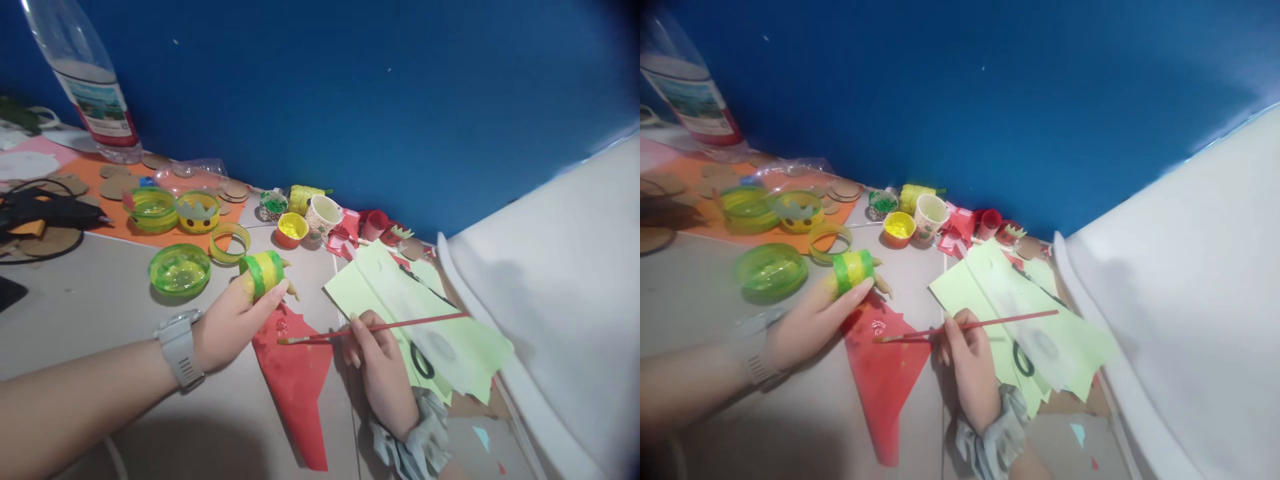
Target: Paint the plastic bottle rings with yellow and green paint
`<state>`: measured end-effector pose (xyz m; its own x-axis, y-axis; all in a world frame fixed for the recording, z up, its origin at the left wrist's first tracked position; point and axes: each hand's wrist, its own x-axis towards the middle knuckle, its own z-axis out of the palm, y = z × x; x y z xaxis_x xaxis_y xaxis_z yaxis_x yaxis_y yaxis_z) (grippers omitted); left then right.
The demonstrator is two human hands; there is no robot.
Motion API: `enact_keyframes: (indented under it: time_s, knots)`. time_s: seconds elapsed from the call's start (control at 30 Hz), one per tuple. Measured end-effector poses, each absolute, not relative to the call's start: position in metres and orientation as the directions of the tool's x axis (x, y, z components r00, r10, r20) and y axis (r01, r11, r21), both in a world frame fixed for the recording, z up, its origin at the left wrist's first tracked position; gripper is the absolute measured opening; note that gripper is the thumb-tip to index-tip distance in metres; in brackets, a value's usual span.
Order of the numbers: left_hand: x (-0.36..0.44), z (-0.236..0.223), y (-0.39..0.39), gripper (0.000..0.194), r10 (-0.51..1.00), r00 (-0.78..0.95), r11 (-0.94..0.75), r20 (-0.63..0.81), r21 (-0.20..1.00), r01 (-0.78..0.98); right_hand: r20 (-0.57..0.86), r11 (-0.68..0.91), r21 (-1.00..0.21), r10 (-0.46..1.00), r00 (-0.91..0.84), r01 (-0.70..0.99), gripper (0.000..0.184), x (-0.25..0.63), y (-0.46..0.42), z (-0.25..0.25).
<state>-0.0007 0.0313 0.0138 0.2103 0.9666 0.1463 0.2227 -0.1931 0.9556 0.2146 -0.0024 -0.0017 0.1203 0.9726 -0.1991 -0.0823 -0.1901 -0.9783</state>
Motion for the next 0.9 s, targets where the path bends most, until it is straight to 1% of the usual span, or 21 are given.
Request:
enact_keyframes:
  time_s: [0.13,0.3,0.4,0.53,0.7,0.77,0.9]
  knots:
    - [0.001,0.014,0.033,0.033,0.967,0.201,-0.197,0.155,0.957,0.213,-0.188,-0.180,-0.980,0.977,0.104,-0.087,0.034,0.217,-0.001,-0.005]
    - [0.000,0.013,0.032,0.032,0.962,0.224,-0.199,0.153,0.960,0.199,-0.204,-0.200,-0.977,0.978,0.043,-0.074,0.037,0.217,-0.001,-0.005]
    - [0.000,0.013,0.032,0.031,0.961,0.225,-0.203,0.161,0.963,0.179,-0.192,-0.190,-0.980,0.981,0.035,-0.064,0.034,0.218,-0.001,-0.005]
    - [0.001,0.015,0.034,0.030,0.959,0.225,-0.219,0.172,0.955,0.202,-0.193,-0.192,-0.980,0.981,0.018,-0.049,0.036,0.220,0.000,-0.007]
    - [0.003,0.014,0.034,0.029,0.958,0.221,-0.231,0.184,0.949,0.213,-0.195,-0.195,-0.981,0.980,0.023,-0.012,0.033,0.227,0.000,-0.006]
    - [0.004,0.012,0.033,0.028,0.967,0.209,-0.190,0.149,0.963,0.191,-0.202,-0.202,-0.979,0.979,0.014,-0.010,0.033,0.230,0.001,-0.005]
    - [0.006,0.005,0.032,0.030,0.981,0.195,-0.035,0.016,0.995,0.095,-0.211,-0.212,-0.976,0.977,-0.012,-0.044,0.034,0.234,0.002,-0.003]
